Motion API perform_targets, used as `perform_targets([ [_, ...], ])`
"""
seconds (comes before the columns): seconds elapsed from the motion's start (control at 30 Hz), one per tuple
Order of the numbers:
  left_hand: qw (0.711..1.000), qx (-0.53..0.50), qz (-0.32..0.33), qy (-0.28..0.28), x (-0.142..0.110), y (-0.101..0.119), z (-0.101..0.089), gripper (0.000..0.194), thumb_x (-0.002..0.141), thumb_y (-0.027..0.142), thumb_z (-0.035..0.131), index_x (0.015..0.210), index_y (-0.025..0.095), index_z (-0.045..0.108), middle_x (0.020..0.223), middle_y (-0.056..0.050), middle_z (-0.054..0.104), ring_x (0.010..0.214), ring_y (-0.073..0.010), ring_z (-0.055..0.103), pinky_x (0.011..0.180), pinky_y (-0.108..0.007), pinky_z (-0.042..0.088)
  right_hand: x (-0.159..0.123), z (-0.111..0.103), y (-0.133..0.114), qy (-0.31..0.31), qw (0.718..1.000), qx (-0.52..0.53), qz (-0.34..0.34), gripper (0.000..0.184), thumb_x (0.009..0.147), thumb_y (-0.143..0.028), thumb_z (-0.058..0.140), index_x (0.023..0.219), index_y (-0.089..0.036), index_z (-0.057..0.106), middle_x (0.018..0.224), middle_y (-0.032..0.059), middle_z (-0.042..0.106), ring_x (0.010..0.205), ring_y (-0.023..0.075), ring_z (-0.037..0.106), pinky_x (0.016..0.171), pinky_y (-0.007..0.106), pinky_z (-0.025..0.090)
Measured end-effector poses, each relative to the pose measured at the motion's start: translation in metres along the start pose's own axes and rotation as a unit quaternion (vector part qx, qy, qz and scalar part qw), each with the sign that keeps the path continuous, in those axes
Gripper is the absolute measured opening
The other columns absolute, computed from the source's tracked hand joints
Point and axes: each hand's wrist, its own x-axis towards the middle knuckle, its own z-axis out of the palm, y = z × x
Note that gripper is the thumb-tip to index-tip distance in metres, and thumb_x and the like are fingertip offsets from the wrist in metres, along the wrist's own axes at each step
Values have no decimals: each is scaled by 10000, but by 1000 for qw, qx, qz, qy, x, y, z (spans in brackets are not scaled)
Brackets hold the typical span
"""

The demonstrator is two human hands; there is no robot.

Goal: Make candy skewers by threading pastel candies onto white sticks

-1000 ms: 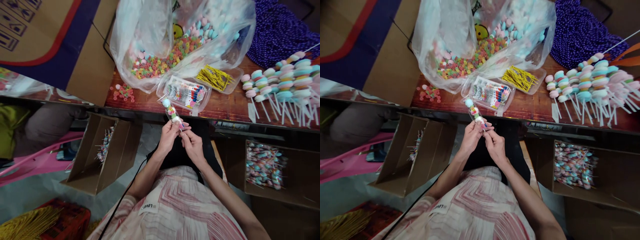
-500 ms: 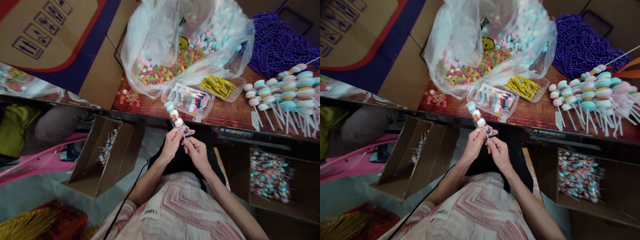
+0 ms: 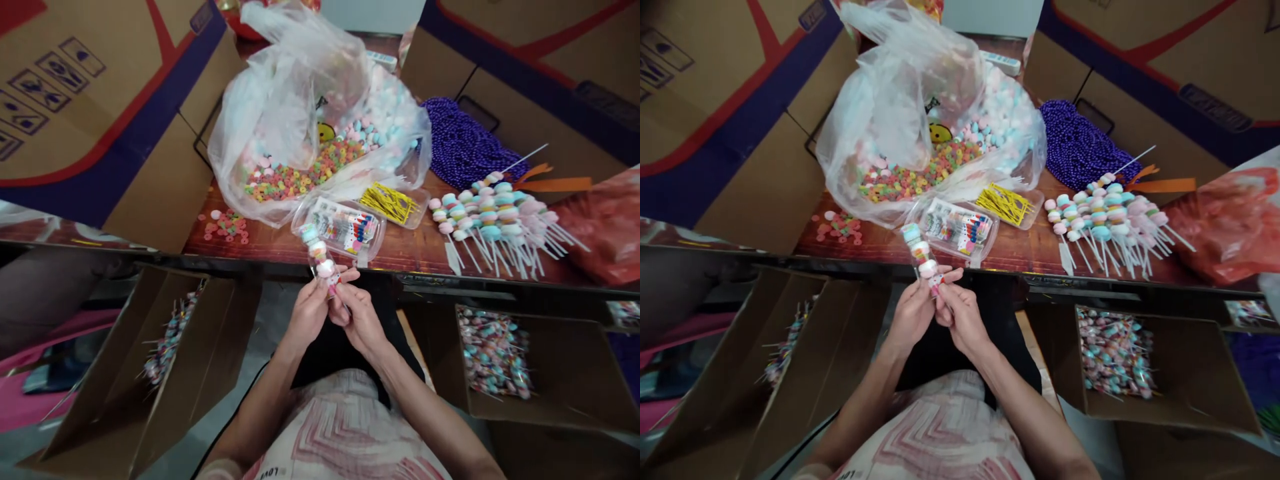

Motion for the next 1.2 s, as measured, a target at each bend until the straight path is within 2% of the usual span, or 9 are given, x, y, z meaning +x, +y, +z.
perform_targets([
  [0.13,998,-61,7,-17,8,11,-3,330,796,421,780,1016,175,757,670,-9,625,688,-148,637,850,-357,546,1,-7,-22,-110,982,-154,22,419,886,-489,603,603,-181,587,436,-53,444,404,73,324,451,232,242],
  [0.23,996,-76,48,27,15,14,0,268,801,389,787,970,183,767,572,51,485,588,-79,528,827,-304,538,12,-24,-58,-153,896,-412,-51,327,930,-364,537,684,-178,646,629,2,641,561,113,530,585,243,385],
  [0.33,998,-41,33,41,20,12,4,268,822,389,767,973,167,759,583,52,466,544,-57,446,703,-259,519,41,-46,-102,18,791,-579,-198,260,927,-288,508,771,-183,687,732,19,678,692,155,600,687,266,419],
  [0.43,999,-11,-6,35,22,7,7,304,844,406,739,996,143,731,579,58,427,515,-50,364,584,-218,452,86,-68,-139,177,651,-704,-223,241,900,-210,483,846,-167,714,864,84,721,829,222,631,748,313,426],
  [0.53,998,-21,-34,49,23,2,9,301,842,424,737,963,157,666,587,67,401,511,-48,321,513,-184,362,129,-86,-156,227,540,-794,-162,252,874,-168,488,944,-139,728,1020,158,727,948,285,629,782,354,423],
  [0.63,996,-40,-38,67,23,0,11,289,827,403,757,877,195,564,593,79,411,494,-43,304,496,-170,332,156,-98,-155,214,478,-841,-137,273,878,-146,469,975,-119,723,1059,198,718,981,315,622,803,381,412],
  [0.77,996,-41,-42,74,25,2,10,321,820,414,759,812,193,526,579,79,432,482,-36,310,510,-164,347,169,-113,-150,200,487,-835,-163,285,900,-124,425,1004,-111,691,1025,216,712,897,295,621,768,376,398],
  [1.1,994,-26,-36,102,34,-5,12,289,782,382,775,827,156,602,658,29,543,461,-6,253,436,-155,166,169,-131,-158,172,623,-719,-256,150,808,-157,494,798,-196,638,804,74,701,813,238,617,787,342,432],
  [1.2,993,2,-9,120,34,-9,15,279,804,388,746,864,168,585,653,29,561,451,-12,260,431,-160,162,167,-127,-159,203,655,-670,-283,128,822,-155,486,818,-192,608,823,68,682,800,226,606,782,347,444],
])
